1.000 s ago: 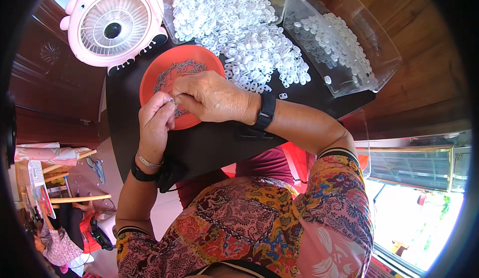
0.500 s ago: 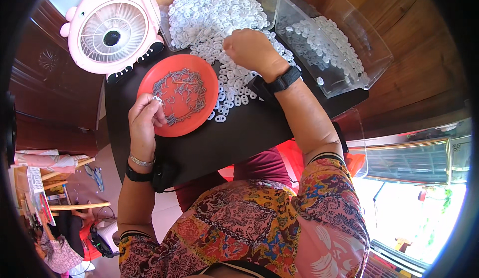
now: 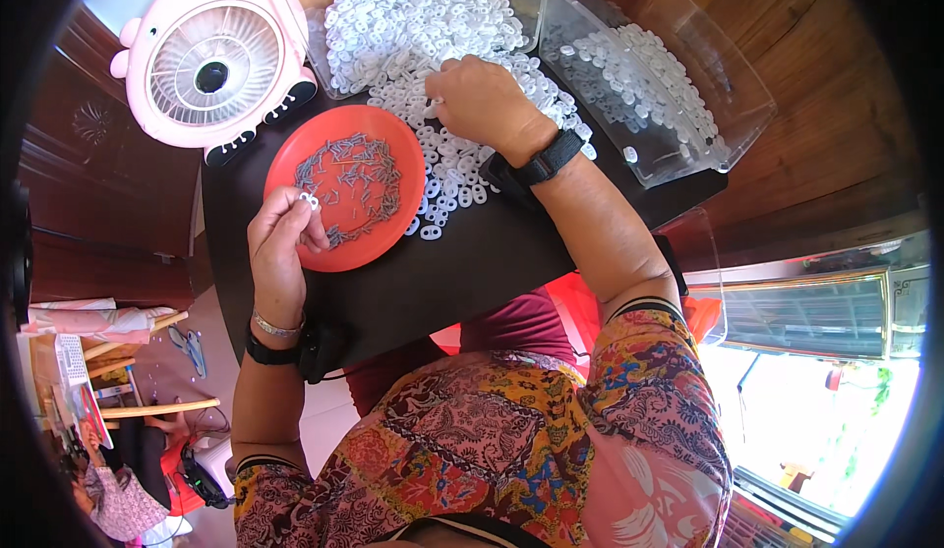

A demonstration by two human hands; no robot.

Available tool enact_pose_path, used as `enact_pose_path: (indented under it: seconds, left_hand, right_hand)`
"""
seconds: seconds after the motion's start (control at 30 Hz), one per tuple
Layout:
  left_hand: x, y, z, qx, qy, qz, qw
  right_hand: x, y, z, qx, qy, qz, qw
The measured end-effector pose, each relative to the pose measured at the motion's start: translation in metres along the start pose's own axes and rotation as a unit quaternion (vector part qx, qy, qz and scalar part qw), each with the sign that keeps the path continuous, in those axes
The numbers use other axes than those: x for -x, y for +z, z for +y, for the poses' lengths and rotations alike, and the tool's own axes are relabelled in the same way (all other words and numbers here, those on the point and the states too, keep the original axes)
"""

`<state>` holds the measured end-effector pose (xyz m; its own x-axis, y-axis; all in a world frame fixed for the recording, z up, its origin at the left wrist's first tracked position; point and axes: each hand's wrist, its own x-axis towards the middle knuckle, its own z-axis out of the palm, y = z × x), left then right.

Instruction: Inserting small metal wire loops into white plastic rings to assemble components.

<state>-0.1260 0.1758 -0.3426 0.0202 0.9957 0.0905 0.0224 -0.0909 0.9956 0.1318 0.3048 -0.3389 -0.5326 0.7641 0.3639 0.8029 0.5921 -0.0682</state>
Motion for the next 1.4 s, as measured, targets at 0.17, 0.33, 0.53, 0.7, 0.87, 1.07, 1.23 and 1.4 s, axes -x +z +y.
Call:
enact_pose_path:
  seconds: [0.17,0.33,0.53,0.7,0.87,1.07,1.23,1.4]
  left_hand:
    - [0.0,0.0,0.001,-0.005,0.004,-0.014,1.0]
    - [0.0,0.0,0.002,-0.001,0.002,-0.018,1.0]
    - [0.0,-0.002,0.003,0.042,-0.024,-0.016,0.999]
    - [0.0,-0.001,0.005,0.063,-0.033,-0.011,0.997]
    - [-0.001,-0.002,0.004,0.054,-0.03,-0.017,0.998]
    - [0.004,0.001,0.0,-0.008,0.01,-0.064,0.998]
    - [0.002,0.007,0.001,-0.048,0.095,-0.11,0.988]
    - [0.003,0.007,0.001,-0.09,0.127,-0.115,0.981]
  right_hand:
    - [0.001,0.007,-0.003,-0.027,-0.034,0.025,0.999]
    - [-0.002,0.012,0.002,-0.018,-0.035,0.009,0.999]
    - [-0.006,-0.005,-0.011,-0.222,0.051,-0.005,0.974]
    - [-0.004,-0.003,-0.007,-0.235,0.041,0.029,0.971]
    - [-0.006,-0.003,-0.005,-0.228,0.03,0.063,0.971]
    - [0.0,-0.022,-0.047,-0.641,0.09,-0.112,0.754]
    - [0.013,-0.018,-0.076,-0.634,0.032,-0.12,0.764]
    - [0.013,-0.014,-0.086,-0.584,-0.013,-0.134,0.8]
